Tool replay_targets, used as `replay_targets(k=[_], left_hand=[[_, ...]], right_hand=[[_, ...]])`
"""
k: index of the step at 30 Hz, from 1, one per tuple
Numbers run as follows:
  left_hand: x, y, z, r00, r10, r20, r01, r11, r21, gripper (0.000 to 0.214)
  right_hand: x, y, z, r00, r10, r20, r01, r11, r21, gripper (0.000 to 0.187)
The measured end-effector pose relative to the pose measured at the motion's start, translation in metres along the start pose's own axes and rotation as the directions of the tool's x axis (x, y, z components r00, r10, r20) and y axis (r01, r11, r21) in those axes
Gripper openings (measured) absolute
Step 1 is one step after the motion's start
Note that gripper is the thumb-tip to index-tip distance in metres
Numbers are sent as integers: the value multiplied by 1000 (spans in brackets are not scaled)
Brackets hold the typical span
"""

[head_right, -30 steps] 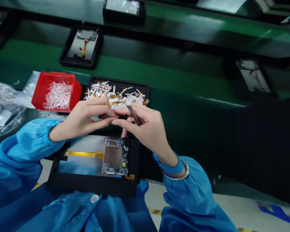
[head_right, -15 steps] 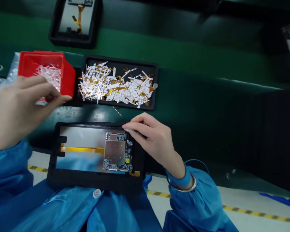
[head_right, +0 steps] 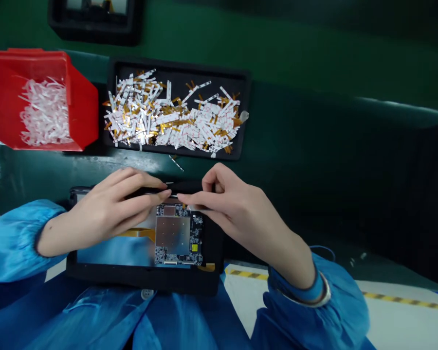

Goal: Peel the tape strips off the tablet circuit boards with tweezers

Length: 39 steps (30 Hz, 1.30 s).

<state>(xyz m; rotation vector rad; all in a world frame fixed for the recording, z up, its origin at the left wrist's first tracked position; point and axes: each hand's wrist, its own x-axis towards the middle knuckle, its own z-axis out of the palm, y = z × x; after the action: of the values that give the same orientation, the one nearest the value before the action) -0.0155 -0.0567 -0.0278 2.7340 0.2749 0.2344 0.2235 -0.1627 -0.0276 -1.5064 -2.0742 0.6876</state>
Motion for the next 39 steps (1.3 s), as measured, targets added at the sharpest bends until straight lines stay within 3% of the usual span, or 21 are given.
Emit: replay_targets(k=[3, 8, 14, 17, 21, 23, 25, 27, 29, 31, 39], left_hand=[[2, 4, 1, 998, 62, -11, -60, 991, 123, 25], [2, 6, 6, 997, 71, -29, -66, 989, 135, 22], [2, 13, 5, 987, 159, -13, -148, 943, 297, 22], [1, 13, 4, 990, 141, -1, -135, 948, 288, 24], [3, 9, 4, 1000, 1, -19, -2, 1000, -18, 25], [7, 8, 5, 1000, -4, -23, 0, 984, -180, 26], [11, 8, 5, 998, 67, -20, -69, 978, -197, 26], [13, 9, 5, 986, 167, -12, -168, 982, -86, 23], [13, 11, 4, 970, 244, 6, -244, 969, 47, 19], [12, 12, 4, 962, 274, 16, -273, 953, 132, 15], [10, 16, 4, 962, 270, 50, -274, 941, 196, 16]], right_hand=[[1, 6, -1, 998, 34, 45, -38, 996, 81, 24], [5, 12, 3, 997, 76, -3, -73, 967, 243, 20], [-2, 4, -3, 997, 58, 55, -64, 991, 119, 27], [-10, -1, -11, 984, 162, -81, -145, 973, 179, 26], [-17, -5, -15, 841, 389, -376, -197, 868, 456, 17], [-15, -6, -11, 774, 454, -441, -181, 826, 534, 29], [-11, -6, -4, 728, 535, -428, -208, 768, 605, 37], [-4, -6, 3, 742, 593, -311, -234, 664, 710, 32], [1, -6, 8, 796, 583, -164, -261, 575, 776, 17], [3, -6, 10, 822, 563, -90, -290, 549, 784, 18], [3, 1, 13, 848, 516, -123, -224, 558, 799, 31]])
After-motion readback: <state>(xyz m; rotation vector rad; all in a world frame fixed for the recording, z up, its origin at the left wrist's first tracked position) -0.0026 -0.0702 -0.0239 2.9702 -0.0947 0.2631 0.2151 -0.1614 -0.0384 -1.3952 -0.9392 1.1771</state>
